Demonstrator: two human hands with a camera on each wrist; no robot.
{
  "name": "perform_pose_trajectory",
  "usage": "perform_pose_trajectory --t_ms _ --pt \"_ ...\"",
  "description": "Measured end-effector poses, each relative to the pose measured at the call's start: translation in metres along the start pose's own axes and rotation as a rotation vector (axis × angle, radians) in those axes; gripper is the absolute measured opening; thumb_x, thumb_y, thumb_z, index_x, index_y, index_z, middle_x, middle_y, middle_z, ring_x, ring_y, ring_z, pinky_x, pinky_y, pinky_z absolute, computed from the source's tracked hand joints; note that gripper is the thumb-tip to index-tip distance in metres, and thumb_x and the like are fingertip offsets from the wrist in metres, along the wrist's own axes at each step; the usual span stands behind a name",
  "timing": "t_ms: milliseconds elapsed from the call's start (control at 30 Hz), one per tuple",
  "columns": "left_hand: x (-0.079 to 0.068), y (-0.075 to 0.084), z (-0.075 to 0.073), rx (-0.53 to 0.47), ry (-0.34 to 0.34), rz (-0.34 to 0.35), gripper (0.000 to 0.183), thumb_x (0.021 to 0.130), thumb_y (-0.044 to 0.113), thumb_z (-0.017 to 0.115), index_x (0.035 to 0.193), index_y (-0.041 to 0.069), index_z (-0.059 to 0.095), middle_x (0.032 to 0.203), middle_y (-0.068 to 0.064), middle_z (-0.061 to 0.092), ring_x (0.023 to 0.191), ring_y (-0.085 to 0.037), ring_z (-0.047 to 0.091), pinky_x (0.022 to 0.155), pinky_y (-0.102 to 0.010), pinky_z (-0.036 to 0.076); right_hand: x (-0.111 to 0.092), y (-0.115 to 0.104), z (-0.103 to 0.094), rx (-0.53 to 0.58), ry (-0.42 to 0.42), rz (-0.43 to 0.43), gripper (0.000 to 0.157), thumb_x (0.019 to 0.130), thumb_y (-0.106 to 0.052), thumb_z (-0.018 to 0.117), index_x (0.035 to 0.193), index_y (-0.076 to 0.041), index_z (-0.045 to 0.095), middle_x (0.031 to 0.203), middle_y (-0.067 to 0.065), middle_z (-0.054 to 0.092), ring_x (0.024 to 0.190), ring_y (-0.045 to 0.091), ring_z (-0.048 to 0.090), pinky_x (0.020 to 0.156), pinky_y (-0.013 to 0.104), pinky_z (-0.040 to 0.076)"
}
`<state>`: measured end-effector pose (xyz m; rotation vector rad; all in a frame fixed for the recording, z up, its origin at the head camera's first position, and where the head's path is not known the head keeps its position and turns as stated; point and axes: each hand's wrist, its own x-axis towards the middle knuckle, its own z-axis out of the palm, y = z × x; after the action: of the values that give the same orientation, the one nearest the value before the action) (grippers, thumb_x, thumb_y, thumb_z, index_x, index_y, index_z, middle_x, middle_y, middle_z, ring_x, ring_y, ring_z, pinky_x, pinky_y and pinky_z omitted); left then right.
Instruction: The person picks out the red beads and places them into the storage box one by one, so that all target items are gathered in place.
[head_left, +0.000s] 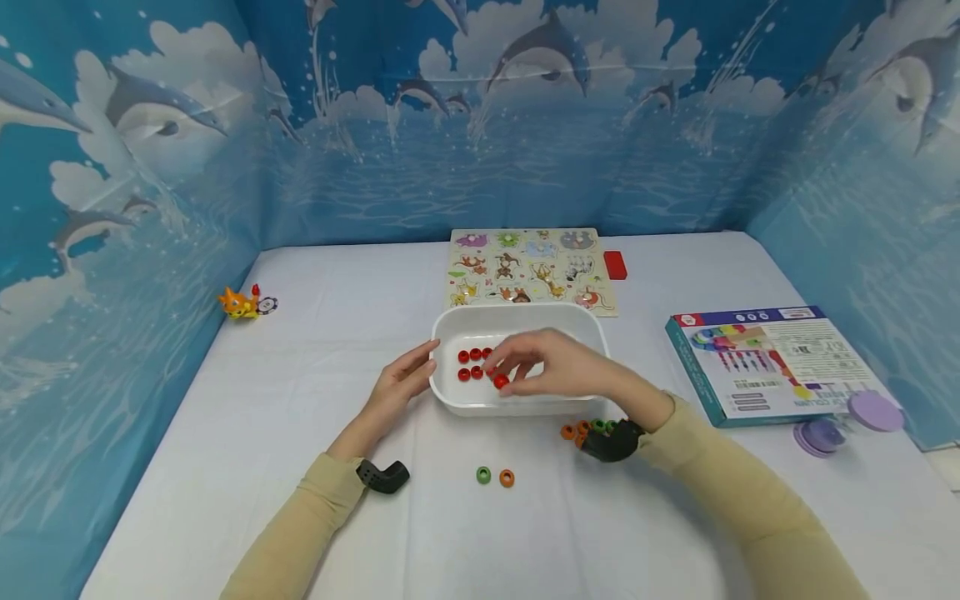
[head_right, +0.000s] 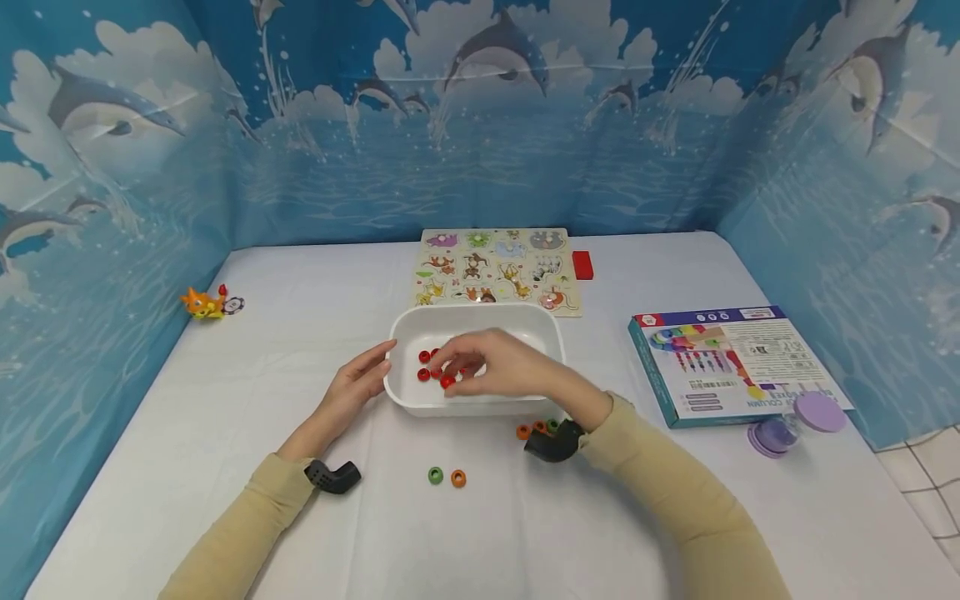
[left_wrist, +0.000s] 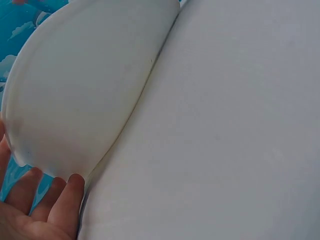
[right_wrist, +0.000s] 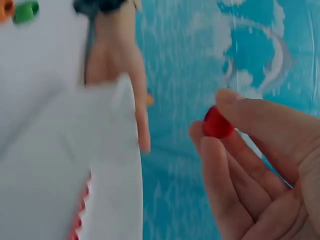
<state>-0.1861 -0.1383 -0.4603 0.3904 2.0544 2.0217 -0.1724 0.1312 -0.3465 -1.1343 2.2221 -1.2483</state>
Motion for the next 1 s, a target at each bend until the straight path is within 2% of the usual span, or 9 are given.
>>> perform_pose_trajectory --t_ms 167,300,433,567,767,1000 --pt "-0.005 0.014 0.004 0.027 0.003 -0.003 0.044 0.092 0.025 0.052 0.134 0.015 0.043 0.140 -0.004 0.033 0.123 -0.020 0.036 0.090 -0.029 0.044 0.018 0.029 -0.038 0.083 -0.040 0.097 0.029 0.076 -0.010 0.071 0.103 -0.005 0.061 0.103 0.008 0.061 0.097 0.018 0.059 0.079 0.029 0.051" --pt "-0.008 0.020 0.006 0.037 0.001 -0.004 0.046 0.092 0.026 0.051 0.134 0.012 0.041 0.140 -0.005 0.032 0.124 -0.021 0.036 0.091 -0.030 0.043 0.031 0.056 -0.050 0.024 -0.080 0.149 0.026 0.075 -0.011 0.072 0.099 -0.005 0.063 0.098 0.007 0.062 0.093 0.019 0.059 0.078 0.030 0.051" --pt "-0.009 0.021 0.007 0.035 -0.001 0.001 0.045 0.092 0.025 0.051 0.134 0.013 0.042 0.140 -0.005 0.032 0.124 -0.021 0.036 0.091 -0.030 0.043 0.038 0.074 -0.049 -0.084 -0.128 0.223 0.024 0.073 -0.012 0.074 0.094 -0.008 0.064 0.094 0.004 0.063 0.084 0.018 0.059 0.072 0.031 0.051" --pt "-0.008 0.021 0.008 0.037 -0.004 0.002 0.043 0.092 0.026 0.051 0.133 0.015 0.043 0.140 -0.004 0.033 0.124 -0.020 0.036 0.091 -0.029 0.043 0.042 0.086 -0.042 -0.145 -0.177 0.285 0.026 0.070 -0.012 0.076 0.093 -0.010 0.064 0.090 0.001 0.063 0.075 0.017 0.058 0.067 0.031 0.049" --pt "-0.008 0.022 0.008 0.034 -0.010 0.007 0.045 0.092 0.025 0.051 0.134 0.011 0.041 0.140 -0.005 0.032 0.123 -0.021 0.036 0.091 -0.030 0.043 0.043 0.091 -0.036 -0.179 -0.192 0.266 0.028 0.069 -0.010 0.077 0.094 -0.010 0.064 0.088 0.002 0.063 0.068 0.016 0.057 0.064 0.030 0.049" --pt "-0.008 0.021 0.007 0.034 -0.005 0.002 0.045 0.092 0.026 0.051 0.134 0.014 0.042 0.140 -0.003 0.033 0.124 -0.020 0.036 0.090 -0.029 0.043 0.043 0.087 -0.037 -0.174 -0.195 0.283 0.029 0.070 -0.008 0.076 0.096 -0.010 0.064 0.090 0.002 0.064 0.072 0.015 0.059 0.066 0.030 0.050"
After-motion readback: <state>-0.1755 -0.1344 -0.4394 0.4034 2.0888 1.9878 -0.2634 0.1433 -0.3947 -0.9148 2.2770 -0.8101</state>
